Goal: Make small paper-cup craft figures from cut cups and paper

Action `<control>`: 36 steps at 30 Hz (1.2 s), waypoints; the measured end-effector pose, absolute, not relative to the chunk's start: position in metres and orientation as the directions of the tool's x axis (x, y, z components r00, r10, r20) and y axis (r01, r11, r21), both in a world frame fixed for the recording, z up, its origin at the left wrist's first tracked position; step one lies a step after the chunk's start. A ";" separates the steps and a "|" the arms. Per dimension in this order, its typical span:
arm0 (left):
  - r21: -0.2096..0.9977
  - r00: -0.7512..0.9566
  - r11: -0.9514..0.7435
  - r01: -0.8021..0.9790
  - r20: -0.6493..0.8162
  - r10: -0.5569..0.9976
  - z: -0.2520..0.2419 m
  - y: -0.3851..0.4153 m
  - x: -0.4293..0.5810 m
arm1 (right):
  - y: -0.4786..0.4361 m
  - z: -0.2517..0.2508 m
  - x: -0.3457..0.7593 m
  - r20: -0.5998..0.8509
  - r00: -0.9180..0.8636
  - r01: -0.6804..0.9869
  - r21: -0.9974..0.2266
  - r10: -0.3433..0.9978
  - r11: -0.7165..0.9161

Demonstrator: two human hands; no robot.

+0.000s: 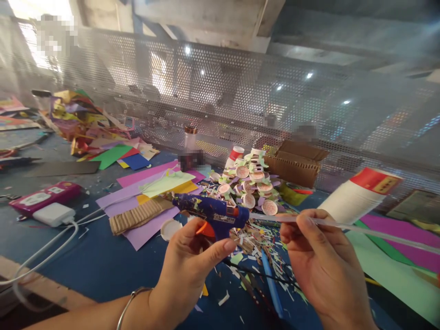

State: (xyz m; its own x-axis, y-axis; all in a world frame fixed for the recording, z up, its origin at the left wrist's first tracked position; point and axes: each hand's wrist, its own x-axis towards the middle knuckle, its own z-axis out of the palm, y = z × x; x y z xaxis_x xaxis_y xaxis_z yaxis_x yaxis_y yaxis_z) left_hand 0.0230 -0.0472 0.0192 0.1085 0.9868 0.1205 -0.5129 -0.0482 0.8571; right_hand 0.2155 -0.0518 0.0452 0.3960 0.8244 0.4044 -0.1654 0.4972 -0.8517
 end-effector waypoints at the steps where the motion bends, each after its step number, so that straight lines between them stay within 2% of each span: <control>1: 0.869 0.100 -0.051 -0.493 0.115 0.988 0.019 -0.047 0.023 | -0.052 0.045 0.216 0.394 0.399 -0.171 -0.855 0.828 0.489; 8: 0.917 0.139 0.019 -0.398 0.039 0.989 0.012 -0.047 0.026 | -0.052 0.042 0.218 0.374 0.426 -0.156 -0.866 0.823 0.475; 15: 0.907 0.180 0.045 -0.418 0.034 0.983 0.010 -0.045 0.028 | -0.053 0.037 0.214 0.309 0.464 -0.187 -0.882 0.830 0.433; 22: 0.898 0.192 0.058 -0.435 0.030 0.981 0.009 -0.046 0.027 | -0.056 0.033 0.207 0.223 0.384 -0.251 -0.909 0.896 0.334; 36: 0.878 0.183 0.074 -0.473 0.016 0.983 0.003 -0.042 0.030 | -0.052 0.030 0.209 0.128 0.445 -0.233 -0.939 0.886 0.252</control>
